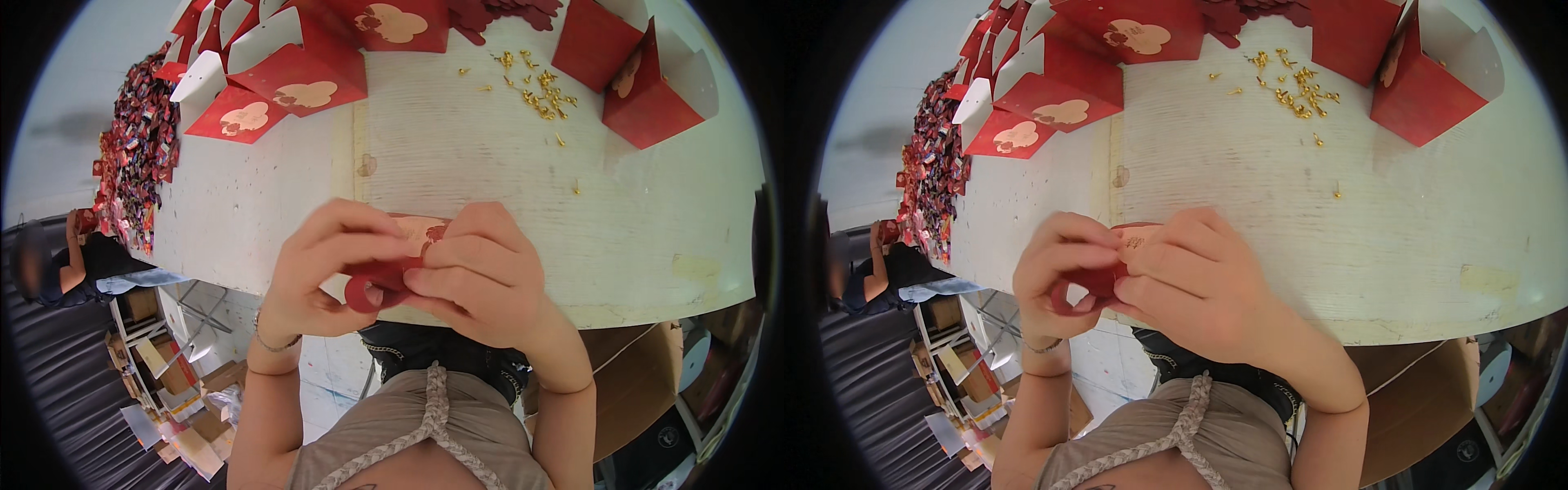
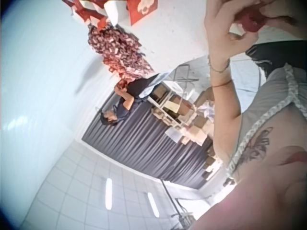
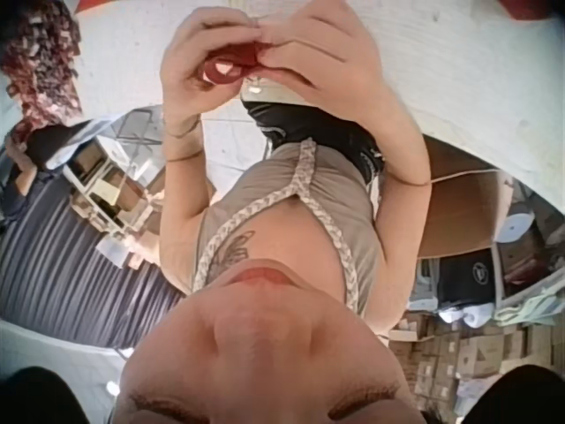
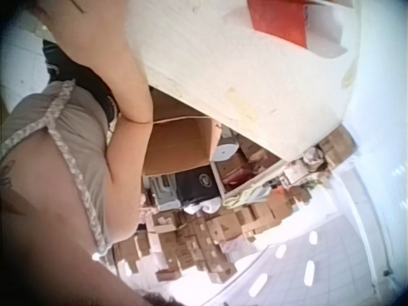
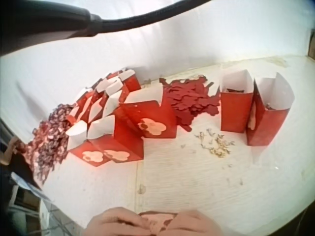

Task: The person assembles small red gift boxes by folding flat pieces into box shapes, inserting wrapped candies, and securing the flaps. The person places completed boxes on the table and repeats the process with additional materials.

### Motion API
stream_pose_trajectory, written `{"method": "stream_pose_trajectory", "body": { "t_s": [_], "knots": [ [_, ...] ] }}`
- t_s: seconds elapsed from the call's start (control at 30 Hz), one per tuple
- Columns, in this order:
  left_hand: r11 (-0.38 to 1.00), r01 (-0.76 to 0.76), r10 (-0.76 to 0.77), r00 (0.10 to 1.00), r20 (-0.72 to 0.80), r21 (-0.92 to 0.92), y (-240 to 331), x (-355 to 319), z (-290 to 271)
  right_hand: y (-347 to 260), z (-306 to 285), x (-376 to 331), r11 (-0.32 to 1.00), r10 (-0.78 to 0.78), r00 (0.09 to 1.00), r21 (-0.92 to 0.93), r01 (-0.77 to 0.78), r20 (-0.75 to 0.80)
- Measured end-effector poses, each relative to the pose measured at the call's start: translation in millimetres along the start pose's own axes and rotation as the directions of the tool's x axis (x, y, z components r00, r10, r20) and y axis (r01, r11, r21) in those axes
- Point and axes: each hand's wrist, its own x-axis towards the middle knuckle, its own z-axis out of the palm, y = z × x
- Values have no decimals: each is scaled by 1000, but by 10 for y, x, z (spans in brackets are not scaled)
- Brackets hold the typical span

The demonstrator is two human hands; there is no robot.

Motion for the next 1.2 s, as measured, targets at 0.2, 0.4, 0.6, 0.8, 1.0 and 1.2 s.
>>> {"method": "stream_pose_trajectory", "body": {
  "t_s": [0.2,0.4,0.6,0.8,1.0,1.2],
  "knots": [
    [990,-136,134,990,34,42,-80,-19,-16,19,15,4,999,-32,999,21,32,-11],
    [975,-208,215,974,-78,80,-200,-133,64,26,6,-21,1000,4,1000,9,-4,19],
    [968,-95,82,994,67,233,-11,-72,19,-76,-86,82,966,232,951,61,-249,204],
    [988,-97,98,995,-1,124,-85,-187,129,-106,-159,24,941,258,934,153,-301,249],
    [956,-212,255,943,-213,205,-121,-275,356,-179,-45,-113,986,-33,995,-157,48,95],
    [948,-206,241,963,-122,243,-39,-333,269,-452,-88,119,981,192,951,-30,-190,241]
  ]
}}
